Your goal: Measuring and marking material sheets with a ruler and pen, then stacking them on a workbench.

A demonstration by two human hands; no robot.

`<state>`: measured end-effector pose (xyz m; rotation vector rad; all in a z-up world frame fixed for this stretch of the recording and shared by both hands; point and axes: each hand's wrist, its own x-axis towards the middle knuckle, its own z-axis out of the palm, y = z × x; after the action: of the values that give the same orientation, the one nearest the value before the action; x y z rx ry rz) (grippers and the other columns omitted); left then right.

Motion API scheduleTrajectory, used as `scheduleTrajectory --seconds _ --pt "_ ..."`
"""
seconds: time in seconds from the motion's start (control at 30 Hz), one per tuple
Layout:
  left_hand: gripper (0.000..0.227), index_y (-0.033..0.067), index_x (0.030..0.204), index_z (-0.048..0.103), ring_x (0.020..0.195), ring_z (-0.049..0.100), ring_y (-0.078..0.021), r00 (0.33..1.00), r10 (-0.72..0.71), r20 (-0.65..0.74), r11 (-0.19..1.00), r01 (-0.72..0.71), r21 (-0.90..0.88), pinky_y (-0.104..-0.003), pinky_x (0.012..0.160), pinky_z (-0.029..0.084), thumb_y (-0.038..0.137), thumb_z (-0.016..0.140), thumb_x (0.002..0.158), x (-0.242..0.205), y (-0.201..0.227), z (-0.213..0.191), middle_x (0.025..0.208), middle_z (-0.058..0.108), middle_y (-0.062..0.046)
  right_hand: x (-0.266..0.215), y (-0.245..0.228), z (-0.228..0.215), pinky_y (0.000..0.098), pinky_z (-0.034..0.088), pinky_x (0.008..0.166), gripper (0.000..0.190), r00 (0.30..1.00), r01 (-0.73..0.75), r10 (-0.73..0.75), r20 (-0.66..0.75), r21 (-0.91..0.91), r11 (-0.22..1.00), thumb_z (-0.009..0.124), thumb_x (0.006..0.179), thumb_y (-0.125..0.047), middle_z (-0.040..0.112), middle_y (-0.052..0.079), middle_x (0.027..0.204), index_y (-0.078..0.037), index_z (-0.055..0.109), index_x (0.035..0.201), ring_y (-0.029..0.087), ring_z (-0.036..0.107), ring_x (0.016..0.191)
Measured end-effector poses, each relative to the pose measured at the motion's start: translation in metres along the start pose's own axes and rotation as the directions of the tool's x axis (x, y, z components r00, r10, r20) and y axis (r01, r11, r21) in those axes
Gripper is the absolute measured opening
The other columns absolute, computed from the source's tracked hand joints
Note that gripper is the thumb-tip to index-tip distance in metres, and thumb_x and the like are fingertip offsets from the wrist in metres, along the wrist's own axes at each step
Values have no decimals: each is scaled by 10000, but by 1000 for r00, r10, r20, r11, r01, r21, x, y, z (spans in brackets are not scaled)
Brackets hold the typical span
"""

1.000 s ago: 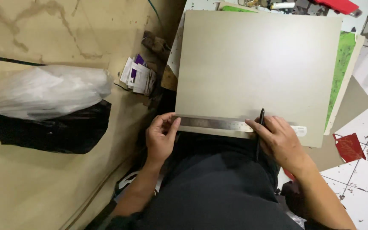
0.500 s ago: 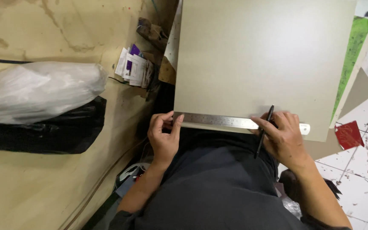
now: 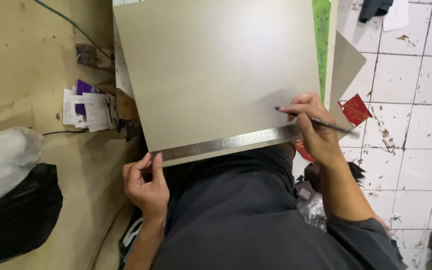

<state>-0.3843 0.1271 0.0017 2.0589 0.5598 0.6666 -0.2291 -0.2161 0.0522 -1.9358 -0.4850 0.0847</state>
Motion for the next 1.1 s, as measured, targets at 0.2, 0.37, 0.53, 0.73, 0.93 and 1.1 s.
scheduleTrajectory --seconds 0.2,0.37,0.53,0.73,0.93,1.1 --pt "196 -72 1068 733 848 674 -262 1000 -13 4 1000 13 3 -333 784 547 -11 848 922 -1 0 0 874 575 -126 6 1 16 330 564 837 23 978 -202 172 113 349 915 732 896 38 705 169 928 31 716 882 214 698 882" --pt "197 -74 1063 728 851 678 -280 1000 8 0 999 -8 41 -337 783 551 8 848 930 -1 1 1 869 568 -128 5 -1 33 309 621 751 128 960 -276 227 161 453 848 739 822 142 718 204 958 79 695 925 169 717 814" --pt "199 -70 1036 734 824 677 -260 1000 11 -19 999 -10 32 -332 766 555 -4 864 899 -1 2 3 850 575 -115 7 -9 46 322 641 656 109 978 -207 176 110 442 873 732 816 148 715 215 885 107 704 914 198 750 703" --pt "209 -78 1066 735 844 667 -274 1000 28 -1 999 -28 34 -337 792 556 -31 867 911 -2 -3 0 874 573 -127 -2 34 -32 372 650 775 173 913 -107 260 -315 429 897 737 960 54 639 256 1031 103 583 1023 279 717 880" --pt "167 -72 1122 689 888 617 -244 999 15 35 998 -17 53 -359 851 571 -9 781 997 -4 8 -1 1011 588 -162 -19 9 -45 263 637 803 96 937 -222 292 -191 319 921 676 983 44 658 143 1029 -11 633 1050 200 701 826" --pt "172 -63 1118 694 902 634 -234 999 -14 33 997 12 73 -349 854 579 15 791 999 -5 8 -1 1015 592 -148 -20 4 -31 252 605 841 84 940 -306 329 -90 206 930 715 951 28 683 99 1002 -34 664 976 156 675 919"
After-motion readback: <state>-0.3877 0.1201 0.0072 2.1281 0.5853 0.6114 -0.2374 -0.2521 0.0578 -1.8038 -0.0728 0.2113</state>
